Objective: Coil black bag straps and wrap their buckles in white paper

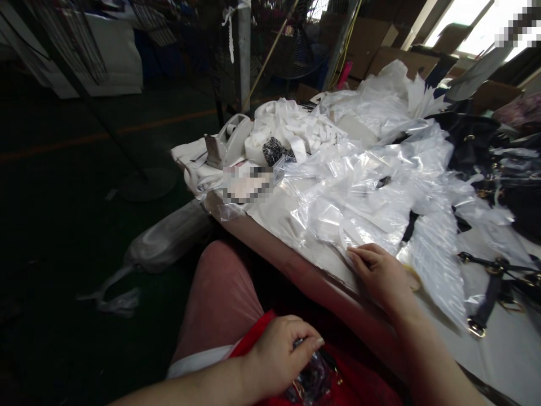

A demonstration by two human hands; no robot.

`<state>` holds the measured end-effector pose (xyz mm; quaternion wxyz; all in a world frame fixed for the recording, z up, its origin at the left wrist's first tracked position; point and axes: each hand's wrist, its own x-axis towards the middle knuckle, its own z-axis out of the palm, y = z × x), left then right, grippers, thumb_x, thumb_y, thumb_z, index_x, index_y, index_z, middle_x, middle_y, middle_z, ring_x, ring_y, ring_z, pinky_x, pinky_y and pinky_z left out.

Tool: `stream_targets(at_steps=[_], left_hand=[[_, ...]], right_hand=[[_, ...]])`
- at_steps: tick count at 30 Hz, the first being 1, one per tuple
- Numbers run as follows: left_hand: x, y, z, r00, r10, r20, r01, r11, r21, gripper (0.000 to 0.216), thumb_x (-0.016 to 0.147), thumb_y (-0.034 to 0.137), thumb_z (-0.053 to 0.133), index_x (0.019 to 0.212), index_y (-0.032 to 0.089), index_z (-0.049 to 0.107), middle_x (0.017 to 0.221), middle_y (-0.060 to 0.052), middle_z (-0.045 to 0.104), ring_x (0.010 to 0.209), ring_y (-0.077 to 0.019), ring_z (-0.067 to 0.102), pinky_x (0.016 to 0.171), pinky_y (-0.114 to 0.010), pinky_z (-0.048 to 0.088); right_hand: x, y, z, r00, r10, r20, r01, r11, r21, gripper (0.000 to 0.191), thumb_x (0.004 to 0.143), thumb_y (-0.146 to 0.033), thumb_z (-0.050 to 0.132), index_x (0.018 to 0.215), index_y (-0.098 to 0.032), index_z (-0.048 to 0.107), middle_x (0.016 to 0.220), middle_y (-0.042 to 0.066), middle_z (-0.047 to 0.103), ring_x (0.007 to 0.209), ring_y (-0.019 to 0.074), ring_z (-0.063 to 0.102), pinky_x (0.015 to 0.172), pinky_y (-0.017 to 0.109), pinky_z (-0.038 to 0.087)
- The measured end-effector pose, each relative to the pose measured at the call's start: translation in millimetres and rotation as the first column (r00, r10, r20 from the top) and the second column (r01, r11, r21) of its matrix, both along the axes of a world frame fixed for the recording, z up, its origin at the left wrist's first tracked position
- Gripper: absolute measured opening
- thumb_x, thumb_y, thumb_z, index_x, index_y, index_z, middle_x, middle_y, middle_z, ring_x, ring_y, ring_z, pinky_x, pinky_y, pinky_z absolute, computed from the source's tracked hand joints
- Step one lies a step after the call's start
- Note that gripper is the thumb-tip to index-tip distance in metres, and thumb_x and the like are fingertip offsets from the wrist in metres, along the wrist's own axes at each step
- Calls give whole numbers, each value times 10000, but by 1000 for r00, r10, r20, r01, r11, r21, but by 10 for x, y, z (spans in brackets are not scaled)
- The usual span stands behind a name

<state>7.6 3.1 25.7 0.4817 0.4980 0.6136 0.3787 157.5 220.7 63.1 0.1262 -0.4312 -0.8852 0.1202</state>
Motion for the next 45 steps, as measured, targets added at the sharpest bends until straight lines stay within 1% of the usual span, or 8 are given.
stream_targets(at_steps=[11,17,20,23,31,35,40,45], left_hand=[[5,4,-2,1000,-19,-11,19,1000,10,268,914,324,534,913,183,761,869,-39,739,829,-147,652,768,-218,454],[17,-4,0,999,-40,-22,40,999,19,263,911,331,537,945,193,758,878,-33,741,823,-146,650,775,-225,461],[12,-12,13,999,-44,-23,44,999,20,268,912,329,535,949,187,759,891,-37,744,829,-148,653,787,-227,464],[3,-16,24,999,-35,-32,35,999,8,269,913,329,535,949,185,759,891,-35,746,834,-152,656,787,-229,466],[5,-10,37,998,-46,-37,47,999,26,264,914,318,538,961,183,759,904,-36,754,841,-152,666,791,-226,469],[9,13,62,997,-71,-38,72,997,29,252,903,294,553,959,170,766,891,-49,754,818,-154,663,772,-224,474],[21,26,68,996,-90,-7,91,994,60,226,883,268,587,956,161,773,871,-57,757,800,-151,660,753,-213,473],[6,-24,86,996,-82,-22,83,993,83,236,885,278,588,957,154,775,856,-64,756,786,-154,655,740,-217,466]], right_hand=[[3,41,-12,1000,-26,0,26,1000,-10,287,886,-447,560,924,-267,781,993,23,726,834,210,687,760,321,508],[-129,76,44,991,-53,123,42,995,94,247,865,-352,546,861,-246,769,928,35,736,793,232,678,722,334,487],[-122,130,36,994,-46,103,42,998,37,233,845,-356,561,820,-252,768,882,21,746,778,226,683,702,323,490],[-56,159,11,1000,-7,23,8,999,-36,263,845,-424,572,847,-263,780,919,11,752,802,217,691,726,313,504],[13,158,28,998,64,19,-63,997,-46,270,847,-422,579,913,-274,794,969,18,740,797,203,691,730,304,513],[-45,165,53,991,81,102,-79,997,-18,257,853,-393,581,907,-259,793,952,24,744,790,210,685,722,307,501],[-158,75,102,971,64,232,-94,989,118,292,888,-350,521,883,-226,785,938,49,737,742,217,674,661,322,473],[-142,29,58,978,86,191,-109,987,118,309,909,-345,485,893,-214,764,968,48,722,761,211,676,669,315,475]])
